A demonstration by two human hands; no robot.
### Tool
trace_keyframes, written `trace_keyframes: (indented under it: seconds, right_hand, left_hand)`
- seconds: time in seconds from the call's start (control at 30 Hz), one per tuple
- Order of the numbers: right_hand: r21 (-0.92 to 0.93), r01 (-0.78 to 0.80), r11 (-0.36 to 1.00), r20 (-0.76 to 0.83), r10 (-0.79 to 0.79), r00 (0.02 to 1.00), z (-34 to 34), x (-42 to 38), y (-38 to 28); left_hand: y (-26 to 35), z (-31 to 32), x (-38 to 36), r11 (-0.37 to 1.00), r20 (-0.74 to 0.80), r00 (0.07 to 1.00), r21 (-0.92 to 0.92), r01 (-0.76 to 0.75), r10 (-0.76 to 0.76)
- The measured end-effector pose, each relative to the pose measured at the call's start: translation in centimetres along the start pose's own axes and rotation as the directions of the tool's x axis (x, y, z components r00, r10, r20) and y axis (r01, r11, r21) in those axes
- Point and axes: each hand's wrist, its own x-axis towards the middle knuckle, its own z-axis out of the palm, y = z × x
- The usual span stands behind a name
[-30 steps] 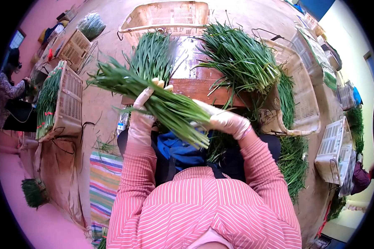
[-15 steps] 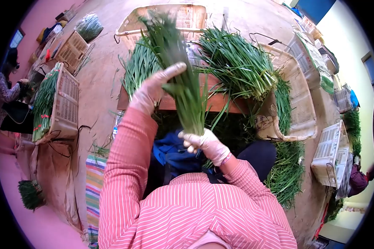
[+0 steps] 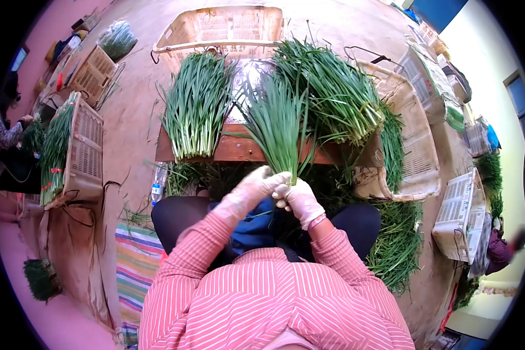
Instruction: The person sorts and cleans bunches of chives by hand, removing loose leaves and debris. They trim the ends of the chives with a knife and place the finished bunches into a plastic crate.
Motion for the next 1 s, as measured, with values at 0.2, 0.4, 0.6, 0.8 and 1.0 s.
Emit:
trace_keyframes:
  seconds: [0.2,0.4,0.6,0.8,1.0]
  right_hand:
    - [-0.939,-0.133,0.316,-0.253,-0.377,0.891,2.2,0.3,3.8]
    - [-0.761,0.461,0.456,0.354,-0.303,0.885,-2.4,-2.5,-1.6]
    - [-0.902,0.396,0.17,0.315,-0.366,0.875,-5.2,3.6,0.0]
    - [-0.357,0.351,0.866,0.09,-0.342,0.935,-6.6,2.6,-3.0]
    - [-0.08,0.032,0.996,0.202,-0.016,0.979,-2.4,3.8,-4.7]
  left_hand:
    - [-2.3,3.6,0.2,0.846,-0.045,0.996,-0.532,0.045,-0.081]
    - [-2.3,-0.5,-1.4,0.649,0.054,0.998,-0.757,0.07,-0.045]
    - [0.4,-1.3,-4.1,0.703,0.082,0.985,-0.709,-0.051,0.154]
    - [2.4,-1.6,-1.6,0.661,0.275,0.915,-0.75,0.012,0.295]
    - [-4.9,-0.9,2.4,0.38,0.5,0.841,-0.833,0.401,0.209]
